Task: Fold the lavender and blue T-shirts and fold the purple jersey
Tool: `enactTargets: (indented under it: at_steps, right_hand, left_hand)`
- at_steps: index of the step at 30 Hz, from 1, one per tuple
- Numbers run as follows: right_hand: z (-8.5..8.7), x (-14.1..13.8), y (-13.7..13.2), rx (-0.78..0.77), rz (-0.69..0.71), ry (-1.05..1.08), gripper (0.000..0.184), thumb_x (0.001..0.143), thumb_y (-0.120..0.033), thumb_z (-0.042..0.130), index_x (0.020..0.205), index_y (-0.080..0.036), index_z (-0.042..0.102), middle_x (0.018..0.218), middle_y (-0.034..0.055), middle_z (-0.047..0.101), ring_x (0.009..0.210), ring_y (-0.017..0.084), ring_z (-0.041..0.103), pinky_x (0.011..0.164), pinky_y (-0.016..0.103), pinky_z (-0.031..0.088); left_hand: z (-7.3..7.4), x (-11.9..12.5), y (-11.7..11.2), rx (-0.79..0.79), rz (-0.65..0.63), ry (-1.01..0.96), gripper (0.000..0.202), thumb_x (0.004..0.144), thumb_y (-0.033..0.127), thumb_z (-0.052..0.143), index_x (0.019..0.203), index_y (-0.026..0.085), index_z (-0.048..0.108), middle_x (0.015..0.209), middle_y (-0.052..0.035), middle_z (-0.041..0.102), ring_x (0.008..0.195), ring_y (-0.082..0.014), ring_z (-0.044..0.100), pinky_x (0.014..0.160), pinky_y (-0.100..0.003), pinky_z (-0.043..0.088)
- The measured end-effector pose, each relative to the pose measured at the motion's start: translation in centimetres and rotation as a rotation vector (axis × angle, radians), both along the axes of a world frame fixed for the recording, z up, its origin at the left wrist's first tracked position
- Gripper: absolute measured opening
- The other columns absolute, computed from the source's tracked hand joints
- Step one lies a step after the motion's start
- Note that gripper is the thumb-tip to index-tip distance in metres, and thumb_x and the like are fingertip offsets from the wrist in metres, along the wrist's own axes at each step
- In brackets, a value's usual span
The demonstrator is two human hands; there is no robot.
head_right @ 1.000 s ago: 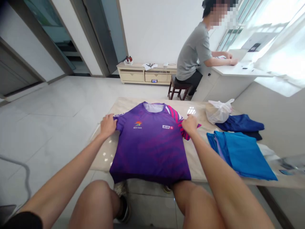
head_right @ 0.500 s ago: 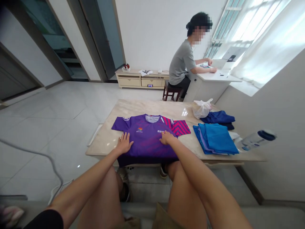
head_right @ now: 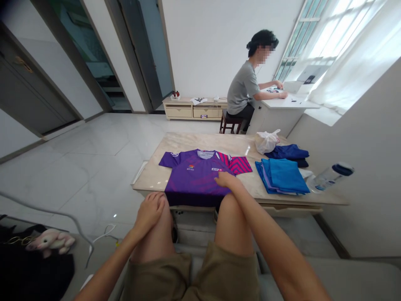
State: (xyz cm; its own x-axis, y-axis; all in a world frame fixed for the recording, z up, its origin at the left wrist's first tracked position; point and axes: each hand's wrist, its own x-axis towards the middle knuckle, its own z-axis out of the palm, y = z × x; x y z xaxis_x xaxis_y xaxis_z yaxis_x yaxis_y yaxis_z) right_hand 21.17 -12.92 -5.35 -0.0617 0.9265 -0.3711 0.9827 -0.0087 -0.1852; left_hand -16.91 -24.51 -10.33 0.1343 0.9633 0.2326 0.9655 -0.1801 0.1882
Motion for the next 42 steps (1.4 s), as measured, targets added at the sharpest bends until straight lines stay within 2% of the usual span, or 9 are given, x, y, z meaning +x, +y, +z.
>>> enactTargets:
  at_steps: [5,8,11,13,18,23,27,33,42]
  right_hand:
    - [1.7,-1.7,-8.9,0.234,-0.087,0.150,0.048,0.113,-0.041,0.041,0.123,-0.014,0.080,0.124,0.0185,0.080,0.120,0.031,0.075,0.110,0.038,0.052]
    - [0.8,-4.1,-14.8,0.566,-0.092,0.160,0.050,0.111,-0.036,0.040,0.135,-0.010,0.076,0.142,0.0212,0.073,0.138,0.034,0.064,0.122,0.044,0.045]
    - [-1.0,-7.3,-20.7,0.832,-0.093,0.124,0.063,0.108,-0.035,0.048,0.165,-0.009,0.053,0.173,0.0218,0.045,0.163,0.041,0.037,0.130,0.057,0.037]
    - [-2.3,-9.4,-24.4,0.885,-0.060,0.089,0.077,0.103,-0.030,0.054,0.177,-0.018,0.034,0.182,0.0165,0.032,0.170,0.043,0.023,0.130,0.064,0.036]
    - [-4.5,-13.0,-30.8,0.853,-0.030,0.013,0.096,0.097,-0.019,0.056,0.183,-0.032,0.015,0.185,0.0058,0.025,0.172,0.042,0.019,0.129,0.070,0.034]
    - [-3.5,-14.4,-31.9,0.713,0.032,0.020,0.088,0.099,-0.023,0.057,0.181,-0.027,0.025,0.186,0.0069,0.019,0.172,0.042,0.013,0.134,0.070,0.024]
    - [-3.0,-14.7,-31.5,0.647,-0.034,-0.005,0.084,0.101,-0.030,0.058,0.180,-0.022,0.029,0.188,0.0085,0.011,0.173,0.042,0.011,0.135,0.063,0.025]
    - [-3.8,-12.9,-30.9,0.767,-0.130,0.067,0.095,0.099,-0.043,0.064,0.181,-0.023,0.019,0.186,0.0174,0.018,0.165,0.044,0.032,0.125,0.059,0.043]
    - [-4.4,-9.6,-31.6,0.866,-0.208,0.128,0.094,0.104,-0.048,0.058,0.182,-0.026,0.010,0.183,0.0192,0.023,0.159,0.046,0.041,0.120,0.065,0.049]
  left_hand:
    - [-0.2,1.1,-2.9,0.091,0.058,0.058,0.050,0.108,0.031,0.044,0.148,0.016,0.070,0.159,-0.0166,0.065,0.152,-0.0383,0.052,0.127,-0.055,0.042]
    - [0.2,1.3,-4.3,0.099,0.016,0.077,0.051,0.108,0.030,0.046,0.153,0.017,0.067,0.165,-0.0163,0.059,0.157,-0.0384,0.047,0.130,-0.057,0.038]
    - [0.3,1.2,-5.1,0.101,0.007,0.080,0.053,0.107,0.029,0.047,0.155,0.017,0.065,0.168,-0.0168,0.056,0.159,-0.0386,0.043,0.130,-0.059,0.038]
    - [0.0,1.2,-5.5,0.115,0.016,0.077,0.054,0.107,0.029,0.047,0.157,0.016,0.063,0.170,-0.0176,0.054,0.161,-0.0390,0.040,0.130,-0.060,0.038]
    - [-0.7,1.3,-7.3,0.097,0.009,0.072,0.057,0.107,0.029,0.046,0.159,0.015,0.062,0.175,-0.0197,0.045,0.165,-0.0423,0.036,0.130,-0.064,0.036]
    - [-0.6,1.5,-10.1,0.041,-0.011,0.042,0.060,0.104,0.029,0.050,0.163,0.019,0.059,0.181,-0.0160,0.036,0.169,-0.0420,0.028,0.132,-0.067,0.032]
    - [-0.9,1.3,-11.5,0.023,0.002,0.013,0.060,0.105,0.029,0.050,0.164,0.020,0.057,0.182,-0.0144,0.035,0.169,-0.0405,0.029,0.132,-0.068,0.033]
    - [-1.9,0.5,-12.9,0.051,0.032,-0.036,0.061,0.105,0.029,0.049,0.165,0.019,0.057,0.181,-0.0146,0.036,0.165,-0.0421,0.036,0.131,-0.067,0.035]
    - [-2.6,0.3,-13.2,0.083,0.034,-0.023,0.062,0.104,0.026,0.050,0.166,0.024,0.056,0.181,-0.0125,0.038,0.168,-0.0378,0.034,0.132,-0.065,0.036]
